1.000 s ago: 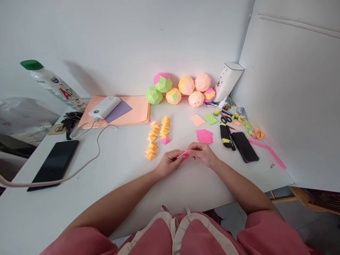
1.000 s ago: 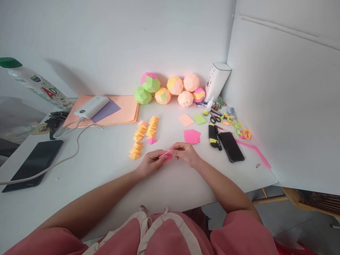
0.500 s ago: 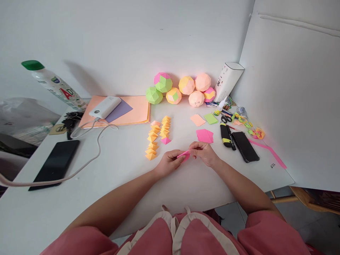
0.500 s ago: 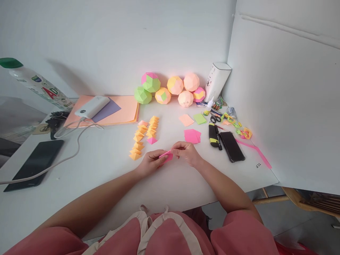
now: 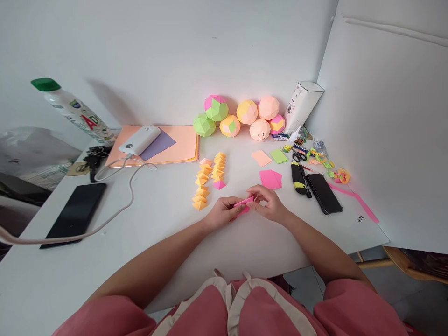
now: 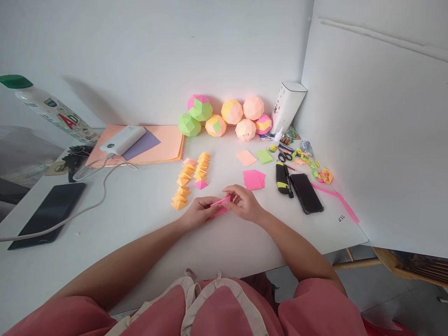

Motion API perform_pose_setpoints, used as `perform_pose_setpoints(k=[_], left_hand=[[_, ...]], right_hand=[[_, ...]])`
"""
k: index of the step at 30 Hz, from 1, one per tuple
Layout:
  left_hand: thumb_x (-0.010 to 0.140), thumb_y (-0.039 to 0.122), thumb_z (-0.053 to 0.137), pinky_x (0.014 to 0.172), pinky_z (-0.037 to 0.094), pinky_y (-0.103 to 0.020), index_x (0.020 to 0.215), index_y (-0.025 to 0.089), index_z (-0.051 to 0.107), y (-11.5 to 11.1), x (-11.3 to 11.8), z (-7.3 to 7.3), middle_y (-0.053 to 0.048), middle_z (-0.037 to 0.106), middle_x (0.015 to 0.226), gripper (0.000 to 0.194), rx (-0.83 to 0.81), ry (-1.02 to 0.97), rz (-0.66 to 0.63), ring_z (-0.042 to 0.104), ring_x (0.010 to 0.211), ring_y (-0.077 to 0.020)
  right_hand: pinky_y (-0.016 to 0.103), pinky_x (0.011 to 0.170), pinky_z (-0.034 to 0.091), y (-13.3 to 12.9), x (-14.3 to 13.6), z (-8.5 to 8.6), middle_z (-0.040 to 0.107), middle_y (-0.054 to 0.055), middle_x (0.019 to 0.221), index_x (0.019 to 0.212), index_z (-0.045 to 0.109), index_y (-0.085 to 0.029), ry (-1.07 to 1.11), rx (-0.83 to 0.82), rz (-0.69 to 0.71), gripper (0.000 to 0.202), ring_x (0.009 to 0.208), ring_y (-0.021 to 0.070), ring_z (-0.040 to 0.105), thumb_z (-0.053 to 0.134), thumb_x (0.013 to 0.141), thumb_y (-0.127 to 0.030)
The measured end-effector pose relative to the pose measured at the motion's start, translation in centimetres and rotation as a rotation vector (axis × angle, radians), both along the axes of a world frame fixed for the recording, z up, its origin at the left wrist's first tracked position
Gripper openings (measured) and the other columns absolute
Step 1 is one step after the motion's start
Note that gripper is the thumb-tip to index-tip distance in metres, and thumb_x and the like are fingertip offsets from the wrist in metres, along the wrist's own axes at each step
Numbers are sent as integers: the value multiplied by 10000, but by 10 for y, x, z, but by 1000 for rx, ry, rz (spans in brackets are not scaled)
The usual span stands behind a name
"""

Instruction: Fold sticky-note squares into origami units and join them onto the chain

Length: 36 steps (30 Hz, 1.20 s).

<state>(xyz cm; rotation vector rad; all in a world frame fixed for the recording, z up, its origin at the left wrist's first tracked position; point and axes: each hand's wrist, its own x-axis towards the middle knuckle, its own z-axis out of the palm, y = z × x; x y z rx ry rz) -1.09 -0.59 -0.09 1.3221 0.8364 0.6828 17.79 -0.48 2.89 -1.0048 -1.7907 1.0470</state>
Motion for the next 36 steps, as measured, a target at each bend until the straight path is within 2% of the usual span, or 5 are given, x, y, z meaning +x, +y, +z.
perform_pose_setpoints(k=[3,10,18,24,36], left_hand=[[769,435,602,425,268,-190,818,124,648,0,1,5,35,461,545,319,-15,-8,0,333,459,-48],[712,455,654,486,346,-198,717,145,593,0,4,11,9,542,634,316,-22,-83,115,445,555,-74],[745,421,641,436,276,-194,686,139,613,4,1,6,42,458,559,290,-70,-140,106,338,469,-41],[704,377,695,425,290,-189,901,150,648,3,4,1,22,532,629,304,-91,-187,168,384,481,-46],[740,363,666,454,296,-207,785,150,665,3,3,0,9,545,612,218,-75,-174,162,386,502,-61]], right_hand=[[281,560,485,0,-1,-3,637,54,719,798,667,-184,-77,36,33,160,651,150,579,606,793,-332],[257,503,519,-2,2,-5,632,27,677,802,657,-157,43,-248,-52,243,527,120,603,613,777,-394],[229,471,506,-1,2,-5,677,52,781,856,699,-169,4,-218,-30,230,519,117,630,621,775,-370],[223,444,485,-1,5,-3,670,42,719,847,702,-162,-37,-212,-41,227,484,113,617,615,785,-362],[206,450,496,-1,9,-5,673,37,704,846,706,-159,-98,-139,37,259,481,100,610,584,805,-384]])
